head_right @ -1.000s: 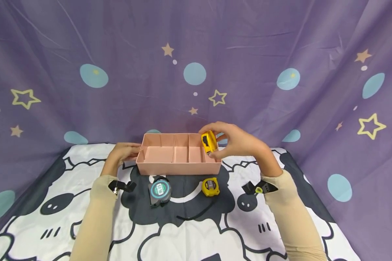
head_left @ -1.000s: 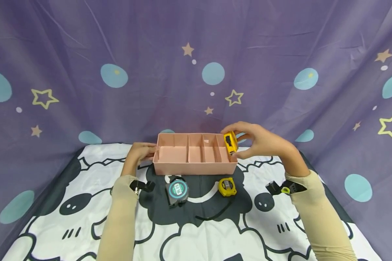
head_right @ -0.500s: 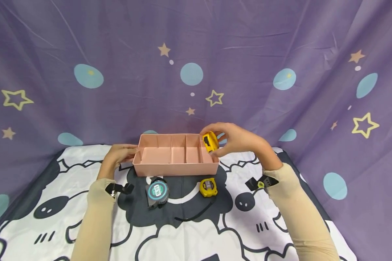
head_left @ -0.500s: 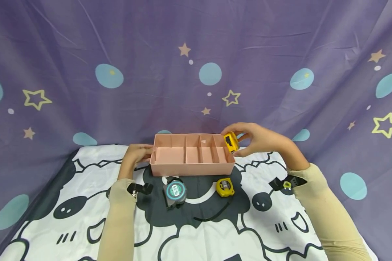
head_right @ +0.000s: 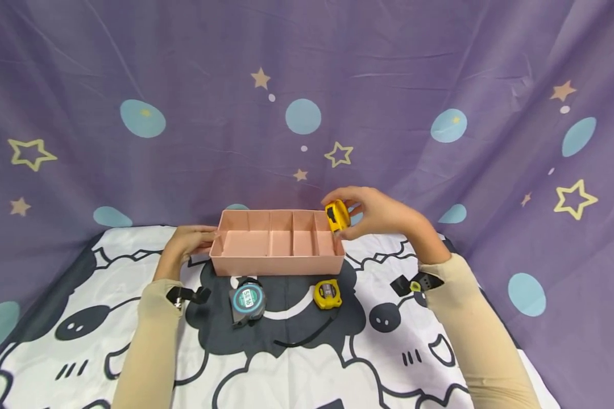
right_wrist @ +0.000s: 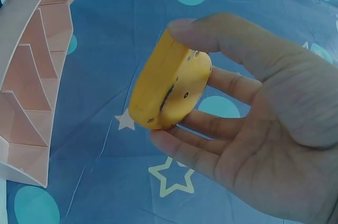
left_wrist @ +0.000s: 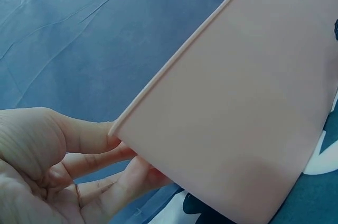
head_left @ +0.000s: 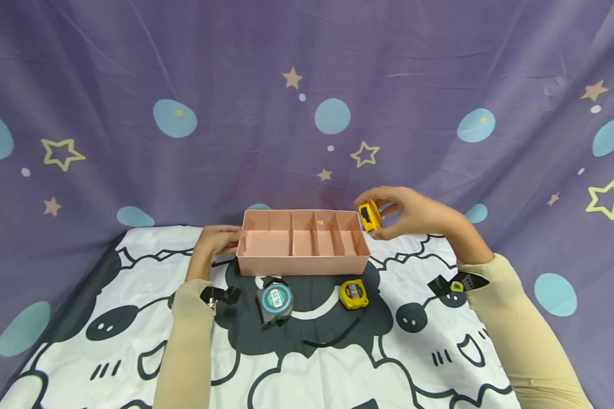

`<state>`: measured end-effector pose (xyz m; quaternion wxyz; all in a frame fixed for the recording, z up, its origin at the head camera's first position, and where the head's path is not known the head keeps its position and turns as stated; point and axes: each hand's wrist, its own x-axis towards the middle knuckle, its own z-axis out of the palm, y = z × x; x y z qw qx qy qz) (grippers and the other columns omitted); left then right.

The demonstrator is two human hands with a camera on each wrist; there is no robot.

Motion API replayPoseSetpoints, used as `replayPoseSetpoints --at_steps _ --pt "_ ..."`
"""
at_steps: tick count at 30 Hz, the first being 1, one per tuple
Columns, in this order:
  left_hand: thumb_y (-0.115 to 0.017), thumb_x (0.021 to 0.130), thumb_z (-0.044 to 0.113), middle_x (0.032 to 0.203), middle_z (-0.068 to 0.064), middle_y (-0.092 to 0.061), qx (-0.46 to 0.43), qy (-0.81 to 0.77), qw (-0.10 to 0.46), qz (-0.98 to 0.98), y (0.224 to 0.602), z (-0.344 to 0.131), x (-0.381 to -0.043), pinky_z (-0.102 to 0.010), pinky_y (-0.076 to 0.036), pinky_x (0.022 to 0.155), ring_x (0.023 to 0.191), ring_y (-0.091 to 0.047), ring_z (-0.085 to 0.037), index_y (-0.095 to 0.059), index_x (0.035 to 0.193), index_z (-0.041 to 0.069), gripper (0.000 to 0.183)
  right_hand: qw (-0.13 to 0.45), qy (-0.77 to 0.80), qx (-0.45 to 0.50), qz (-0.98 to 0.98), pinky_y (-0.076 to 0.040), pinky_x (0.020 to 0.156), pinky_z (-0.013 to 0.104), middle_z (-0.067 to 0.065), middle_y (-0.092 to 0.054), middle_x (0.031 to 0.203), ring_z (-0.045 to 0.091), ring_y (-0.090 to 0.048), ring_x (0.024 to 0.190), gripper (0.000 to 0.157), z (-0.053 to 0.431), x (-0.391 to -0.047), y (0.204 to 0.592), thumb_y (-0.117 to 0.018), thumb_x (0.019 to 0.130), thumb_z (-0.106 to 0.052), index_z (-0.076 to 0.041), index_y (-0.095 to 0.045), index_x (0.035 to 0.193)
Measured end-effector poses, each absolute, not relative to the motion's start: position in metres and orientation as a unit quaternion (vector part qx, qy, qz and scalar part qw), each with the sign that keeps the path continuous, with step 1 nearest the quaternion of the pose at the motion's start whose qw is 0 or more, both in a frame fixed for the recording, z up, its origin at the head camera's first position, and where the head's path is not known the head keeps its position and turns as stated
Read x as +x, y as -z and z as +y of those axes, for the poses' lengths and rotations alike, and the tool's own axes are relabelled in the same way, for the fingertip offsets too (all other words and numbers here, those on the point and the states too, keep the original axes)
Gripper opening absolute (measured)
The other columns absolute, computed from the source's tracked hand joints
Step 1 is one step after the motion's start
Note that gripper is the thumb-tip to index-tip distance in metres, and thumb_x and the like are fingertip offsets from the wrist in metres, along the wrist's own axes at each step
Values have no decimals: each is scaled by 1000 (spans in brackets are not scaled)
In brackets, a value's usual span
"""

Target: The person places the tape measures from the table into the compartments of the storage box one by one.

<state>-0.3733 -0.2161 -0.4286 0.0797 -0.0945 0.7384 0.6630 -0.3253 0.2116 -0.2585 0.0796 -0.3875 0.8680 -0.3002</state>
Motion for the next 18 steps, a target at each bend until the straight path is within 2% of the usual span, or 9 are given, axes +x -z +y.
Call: replayPoseSetpoints --at_steps 5,7,14,18 --pt "-68 97 7 76 7 -74 -103 -670 74 732 431 -216 -376 -20 -64 71 71 -71 -2 -54 141 -10 50 78 302 -377 872 -58 103 42 6 -66 127 28 -62 114 62 212 -328 261 -84 80 -4 -13 -61 137" --pt "-68 97 7 73 10 -71 -107 -669 73 732 431 -214 -377 -18 -63 69 70 -71 -2 -55 141 -9 49 75 300 -373 875 -58 102 43 7 -66 126 29 -63 114 61 213 -331 263 -84 81 -6 -13 -61 137" --pt "-68 96 7 75 10 -71 -112 -669 74 731 429 -214 -375 -17 -63 68 70 -70 -1 -55 141 -9 49 63 301 -365 879 -59 101 46 9 -68 124 30 -67 113 59 213 -341 268 -83 83 -7 -11 -61 137" --pt "-69 97 9 87 4 -77 -111 -664 76 736 428 -215 -373 -20 -63 75 75 -72 -2 -55 141 -7 49 64 306 -344 885 -58 101 48 8 -68 124 29 -67 115 59 213 -346 268 -84 82 -7 -14 -62 136"
